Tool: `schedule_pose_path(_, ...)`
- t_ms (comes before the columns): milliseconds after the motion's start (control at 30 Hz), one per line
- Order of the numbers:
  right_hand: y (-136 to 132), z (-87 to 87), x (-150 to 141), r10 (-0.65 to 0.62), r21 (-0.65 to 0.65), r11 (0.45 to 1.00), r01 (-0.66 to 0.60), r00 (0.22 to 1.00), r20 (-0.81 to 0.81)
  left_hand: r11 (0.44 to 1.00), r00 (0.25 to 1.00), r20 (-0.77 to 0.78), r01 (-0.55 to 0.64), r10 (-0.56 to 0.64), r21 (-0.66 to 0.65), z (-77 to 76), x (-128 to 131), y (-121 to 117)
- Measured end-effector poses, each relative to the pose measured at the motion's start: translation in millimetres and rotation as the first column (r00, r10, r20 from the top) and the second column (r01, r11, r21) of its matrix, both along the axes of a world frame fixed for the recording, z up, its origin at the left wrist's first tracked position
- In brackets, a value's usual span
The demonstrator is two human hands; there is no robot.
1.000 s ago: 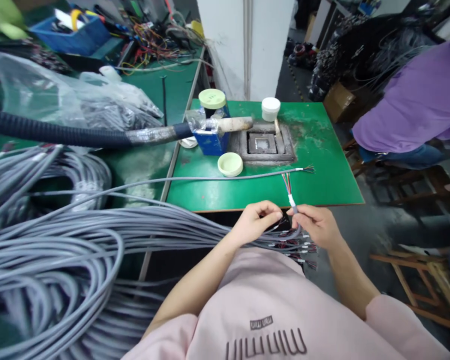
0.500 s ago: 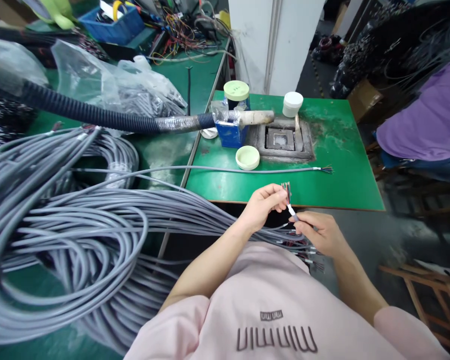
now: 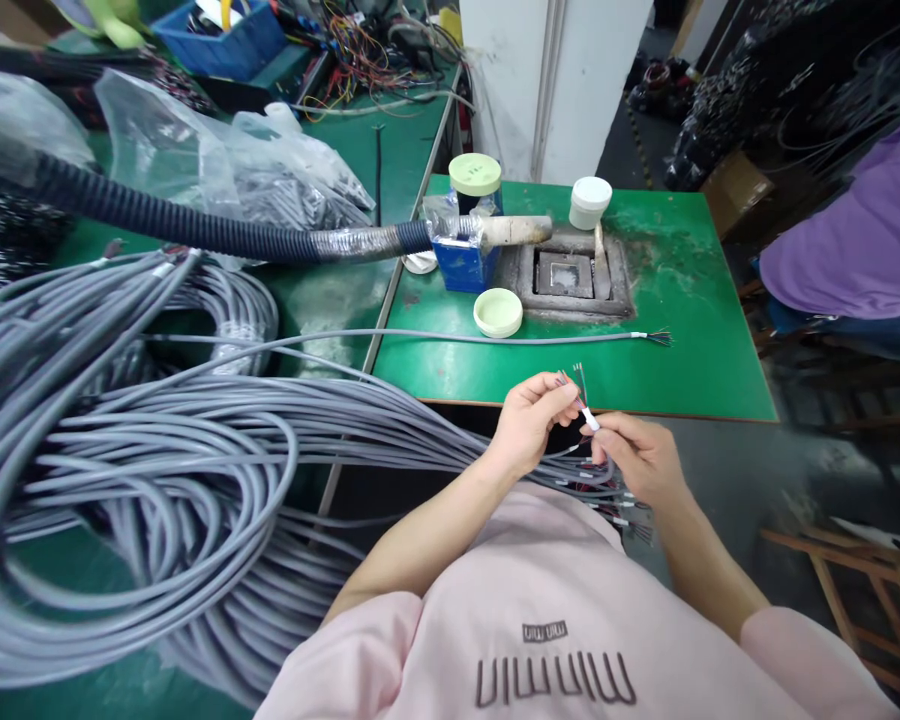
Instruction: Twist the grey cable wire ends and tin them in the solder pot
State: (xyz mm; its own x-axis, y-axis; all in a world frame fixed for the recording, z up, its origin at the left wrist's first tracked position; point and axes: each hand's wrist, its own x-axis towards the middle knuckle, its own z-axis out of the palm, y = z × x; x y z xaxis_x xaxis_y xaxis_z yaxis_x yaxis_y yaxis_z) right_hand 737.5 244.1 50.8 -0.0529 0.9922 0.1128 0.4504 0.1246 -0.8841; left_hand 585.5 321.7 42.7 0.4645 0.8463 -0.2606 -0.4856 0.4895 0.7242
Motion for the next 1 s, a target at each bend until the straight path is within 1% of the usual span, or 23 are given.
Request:
schedule_pose_path(67,0.5,-4.1,-0.5,-0.039,0.036,0.999,0.038,0.999,0.013,0.997,0.998,0.037,-0.044,0.046,-0.058,-3.5,4.7,-4.9)
schedule_pose_path(133,0.7,-7.0,0.2,-0.039,0.045,0.998,0.038,0.999,0.027,0.996,0.996,0.049,-0.066,0.069,-0.067,-6.8,6.4,-7.8)
schedule_pose_path(200,1.2,-7.8,1.5,-0.04,0.053,0.998,0.037,0.998,0.041,0.988,0.988,0.032,-0.152,0.152,0.007,-8.1,4.5,-8.6)
schedule_pose_path(267,2.0,-6.7,2.6,-0.046,0.067,0.997,0.042,0.997,0.059,0.956,0.966,-0.02,-0.253,0.259,0.147,-5.7,0.3,-8.2)
schedule_pose_path(300,2.5,-5.9,2.8,-0.047,0.073,0.996,0.041,0.996,0.073,0.939,0.957,-0.06,-0.264,0.284,0.222,-3.1,-2.0,-7.6)
schedule_pose_path(367,4.0,-4.1,2.5,-0.041,0.081,0.996,0.033,0.994,0.105,0.922,0.952,-0.156,-0.2,0.263,0.331,3.5,-5.7,-5.9)
schedule_pose_path(433,5.5,-2.9,1.4,-0.037,0.089,0.996,0.025,0.99,0.136,0.925,0.949,-0.227,-0.127,0.218,0.358,9.1,-7.6,-3.7)
schedule_pose_path(533,7.4,-2.1,-0.4,-0.026,0.108,0.994,0.007,0.985,0.173,0.932,0.941,-0.259,-0.121,0.217,0.342,11.5,-7.7,-0.2)
schedule_pose_path(767,11.0,-1.6,-1.7,0.011,0.139,0.989,-0.044,0.974,0.228,0.938,0.935,-0.293,-0.094,0.198,0.332,7.6,-10.9,3.5)
schedule_pose_path(900,14.0,-2.1,-1.8,0.022,0.154,0.986,-0.064,0.965,0.261,0.949,0.944,-0.302,-0.032,0.131,0.314,7.7,-14.3,8.2)
schedule_pose_path(1000,15.0,-2.5,-1.2,0.034,0.155,0.985,-0.08,0.96,0.279,0.966,0.951,-0.304,0.026,0.055,0.258,6.9,-16.2,14.2)
